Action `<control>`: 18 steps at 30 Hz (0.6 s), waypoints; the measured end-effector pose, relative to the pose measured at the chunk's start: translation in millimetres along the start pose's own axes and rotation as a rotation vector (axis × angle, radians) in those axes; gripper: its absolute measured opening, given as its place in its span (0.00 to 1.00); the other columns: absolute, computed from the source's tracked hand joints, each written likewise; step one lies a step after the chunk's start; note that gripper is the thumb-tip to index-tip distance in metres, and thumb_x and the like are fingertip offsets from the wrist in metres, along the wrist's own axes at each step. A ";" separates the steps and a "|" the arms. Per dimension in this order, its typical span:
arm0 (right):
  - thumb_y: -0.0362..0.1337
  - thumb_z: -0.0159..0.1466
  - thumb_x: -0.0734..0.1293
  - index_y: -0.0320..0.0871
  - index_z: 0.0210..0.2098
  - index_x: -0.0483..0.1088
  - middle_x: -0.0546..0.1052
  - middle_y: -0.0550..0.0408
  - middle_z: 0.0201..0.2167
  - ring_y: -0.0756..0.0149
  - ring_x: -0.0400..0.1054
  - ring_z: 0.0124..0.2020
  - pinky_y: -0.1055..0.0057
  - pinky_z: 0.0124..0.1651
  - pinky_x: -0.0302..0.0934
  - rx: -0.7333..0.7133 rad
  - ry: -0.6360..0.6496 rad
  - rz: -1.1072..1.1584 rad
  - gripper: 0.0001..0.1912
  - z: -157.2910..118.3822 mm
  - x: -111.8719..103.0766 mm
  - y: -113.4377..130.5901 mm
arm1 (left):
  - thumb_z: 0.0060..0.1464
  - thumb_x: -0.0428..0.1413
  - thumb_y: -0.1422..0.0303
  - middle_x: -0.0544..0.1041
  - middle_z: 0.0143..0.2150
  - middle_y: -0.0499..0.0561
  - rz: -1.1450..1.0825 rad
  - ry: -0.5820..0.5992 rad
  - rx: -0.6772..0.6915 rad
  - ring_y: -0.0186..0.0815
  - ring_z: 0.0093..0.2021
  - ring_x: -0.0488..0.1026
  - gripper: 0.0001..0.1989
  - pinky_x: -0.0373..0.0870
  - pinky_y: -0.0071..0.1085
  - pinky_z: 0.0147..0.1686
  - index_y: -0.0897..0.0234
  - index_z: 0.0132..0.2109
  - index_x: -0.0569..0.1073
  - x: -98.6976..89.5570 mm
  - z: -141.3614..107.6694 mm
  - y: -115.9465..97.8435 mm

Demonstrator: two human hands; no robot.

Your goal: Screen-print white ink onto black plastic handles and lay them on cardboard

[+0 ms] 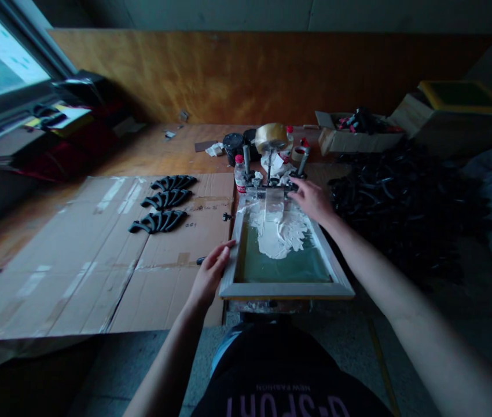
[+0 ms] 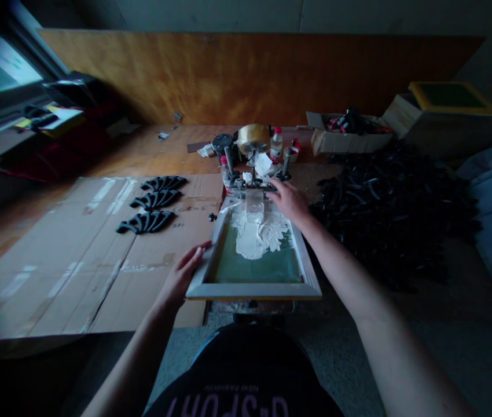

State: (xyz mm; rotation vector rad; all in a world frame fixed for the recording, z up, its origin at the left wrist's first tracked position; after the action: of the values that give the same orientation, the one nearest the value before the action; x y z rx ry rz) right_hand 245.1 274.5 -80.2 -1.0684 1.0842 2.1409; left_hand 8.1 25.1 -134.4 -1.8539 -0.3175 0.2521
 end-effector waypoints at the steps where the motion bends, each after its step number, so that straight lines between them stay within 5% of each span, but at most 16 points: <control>1: 0.42 0.66 0.62 0.41 0.55 0.68 0.78 0.48 0.41 0.60 0.71 0.39 0.65 0.44 0.63 0.084 -0.073 0.012 0.20 -2.8 -12.6 -20.9 | 0.54 0.53 0.45 0.77 0.34 0.51 -0.043 -0.006 0.047 0.31 0.25 0.70 0.29 0.65 0.25 0.22 0.64 0.51 0.74 1.7 0.5 -18.6; 3: 0.41 0.67 0.59 0.39 0.47 0.73 0.78 0.48 0.36 0.59 0.72 0.37 0.65 0.42 0.63 0.272 -0.139 0.006 0.17 -22.6 -23.3 -57.9 | 0.58 0.49 0.46 0.77 0.36 0.51 -0.150 -0.015 0.171 0.31 0.26 0.70 0.27 0.65 0.25 0.23 0.63 0.49 0.75 6.5 7.3 -55.5; 5: 0.43 0.67 0.59 0.40 0.39 0.74 0.78 0.50 0.32 0.60 0.71 0.35 0.66 0.40 0.63 0.358 -0.021 -0.007 0.16 -52.9 -6.9 -73.4 | 0.60 0.47 0.47 0.77 0.39 0.53 -0.226 -0.020 0.293 0.32 0.31 0.73 0.25 0.68 0.26 0.26 0.63 0.49 0.73 12.2 20.6 -89.7; 8: 0.49 0.64 0.64 0.42 0.32 0.73 0.77 0.52 0.32 0.62 0.70 0.37 0.68 0.43 0.62 0.180 0.269 -0.031 0.16 -98.3 46.1 -48.3 | 0.60 0.45 0.47 0.77 0.40 0.55 -0.287 0.039 0.351 0.35 0.36 0.75 0.26 0.71 0.28 0.30 0.63 0.51 0.71 22.9 43.5 -124.2; 10: 0.49 0.61 0.68 0.41 0.30 0.72 0.76 0.49 0.36 0.60 0.68 0.42 0.67 0.45 0.61 0.051 0.362 -0.144 0.16 -119.1 74.6 -20.2 | 0.60 0.44 0.46 0.78 0.39 0.55 -0.310 0.033 0.358 0.35 0.37 0.76 0.27 0.71 0.28 0.31 0.62 0.53 0.69 27.0 51.3 -128.2; 12: 0.44 0.62 0.68 0.40 0.32 0.70 0.76 0.46 0.38 0.58 0.68 0.44 0.66 0.45 0.60 0.033 0.400 -0.252 0.12 -130.2 89.1 2.7 | 0.60 0.45 0.46 0.78 0.39 0.54 -0.344 -0.017 0.328 0.34 0.36 0.76 0.27 0.70 0.27 0.30 0.61 0.54 0.68 30.7 47.9 -110.0; 14: 0.40 0.65 0.65 0.40 0.37 0.69 0.76 0.45 0.37 0.59 0.70 0.40 0.66 0.42 0.61 0.112 0.394 -0.270 0.09 -137.6 90.9 21.1 | 0.57 0.49 0.45 0.78 0.39 0.55 -0.343 0.022 0.153 0.34 0.34 0.76 0.29 0.69 0.27 0.28 0.63 0.54 0.68 43.8 34.2 -67.4; 16: 0.40 0.67 0.62 0.41 0.39 0.67 0.76 0.46 0.35 0.59 0.70 0.38 0.66 0.40 0.61 0.184 0.318 -0.213 0.08 -146.7 85.5 42.2 | 0.53 0.53 0.45 0.79 0.40 0.59 -0.273 0.217 -0.191 0.39 0.34 0.76 0.31 0.69 0.29 0.26 0.67 0.51 0.70 68.2 10.4 -8.8; 18: 0.40 0.68 0.62 0.43 0.38 0.67 0.76 0.47 0.36 0.59 0.70 0.40 0.66 0.41 0.62 0.104 0.256 -0.106 0.07 -156.9 82.3 71.0 | 0.53 0.52 0.44 0.78 0.47 0.61 -0.272 0.327 -0.382 0.45 0.43 0.77 0.30 0.73 0.34 0.31 0.65 0.51 0.70 85.1 -14.4 38.5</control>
State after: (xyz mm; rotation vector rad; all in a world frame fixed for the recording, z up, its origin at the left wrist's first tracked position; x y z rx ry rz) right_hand 213.6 112.4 -175.8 -1.3453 1.2102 1.8803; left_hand 96.3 30.4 -168.0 -2.1571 -0.4049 -0.3181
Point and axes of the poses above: each hand's wrist, its own z-axis towards the middle knuckle, its own x-axis out of the palm, y = z × x, the point moved 5 cm from there along z, towards the middle knuckle
